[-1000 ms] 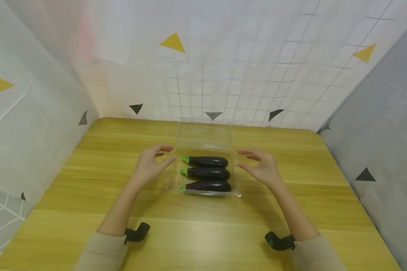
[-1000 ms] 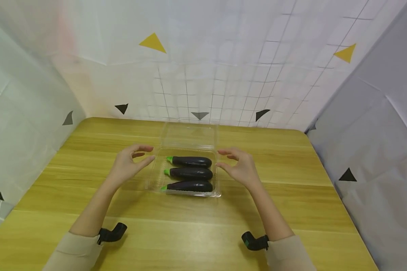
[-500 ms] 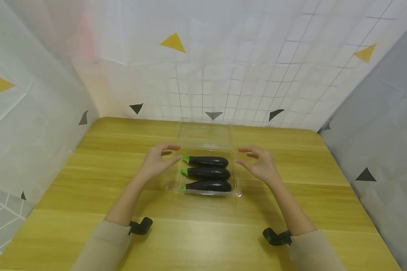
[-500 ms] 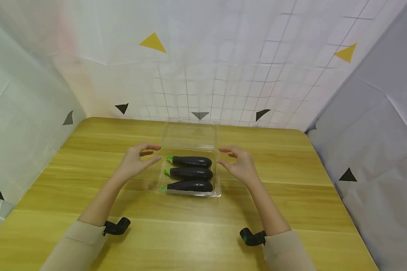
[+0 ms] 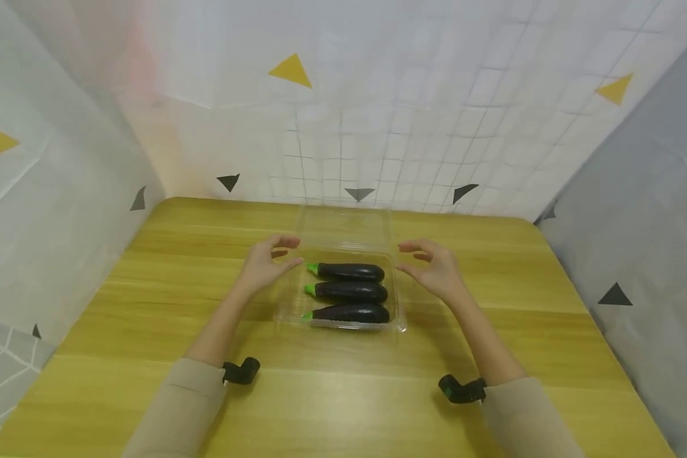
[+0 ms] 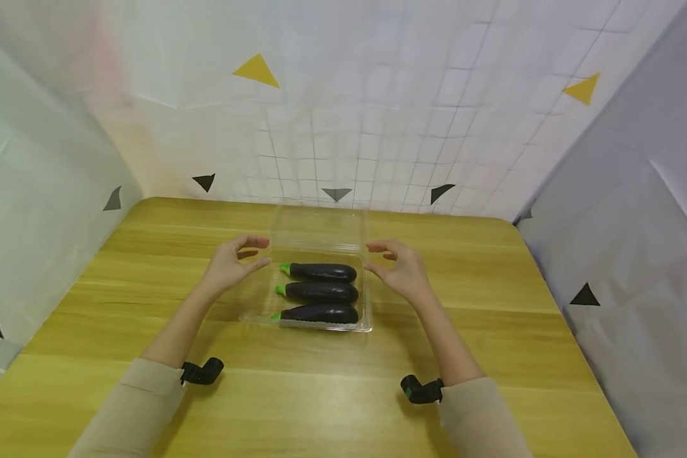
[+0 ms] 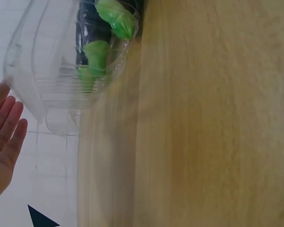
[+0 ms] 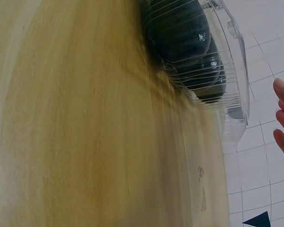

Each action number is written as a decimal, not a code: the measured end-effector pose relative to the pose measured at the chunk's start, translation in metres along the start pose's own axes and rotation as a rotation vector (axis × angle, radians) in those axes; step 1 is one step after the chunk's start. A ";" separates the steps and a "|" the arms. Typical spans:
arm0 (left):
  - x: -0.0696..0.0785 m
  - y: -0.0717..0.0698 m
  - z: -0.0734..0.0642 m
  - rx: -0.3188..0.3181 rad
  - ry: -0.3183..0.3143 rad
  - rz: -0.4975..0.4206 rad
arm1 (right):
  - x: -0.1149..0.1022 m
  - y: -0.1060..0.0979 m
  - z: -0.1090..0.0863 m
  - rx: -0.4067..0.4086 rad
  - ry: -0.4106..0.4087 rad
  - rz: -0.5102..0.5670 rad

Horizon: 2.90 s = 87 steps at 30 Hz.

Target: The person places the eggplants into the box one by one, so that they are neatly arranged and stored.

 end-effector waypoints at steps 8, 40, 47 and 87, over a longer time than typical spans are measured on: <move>-0.010 -0.003 0.006 -0.015 -0.026 0.010 | 0.004 0.005 0.001 0.000 0.013 0.010; -0.021 -0.003 0.028 -0.033 -0.044 0.023 | 0.017 0.013 0.021 -0.090 0.123 0.031; -0.023 0.001 0.033 -0.065 -0.032 0.020 | 0.034 0.015 0.026 -0.087 0.156 0.015; -0.063 0.006 0.042 -0.045 -0.412 -0.365 | 0.050 0.028 0.030 -0.141 0.185 -0.073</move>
Point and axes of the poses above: each hand's wrist, its own z-axis towards the middle knuckle, its own y-axis out of the palm, x = y × z, the point moved 6 cm from there along z, towards the middle knuckle, and after that the axes turned 1 degree about y, right-handed, at the moved point
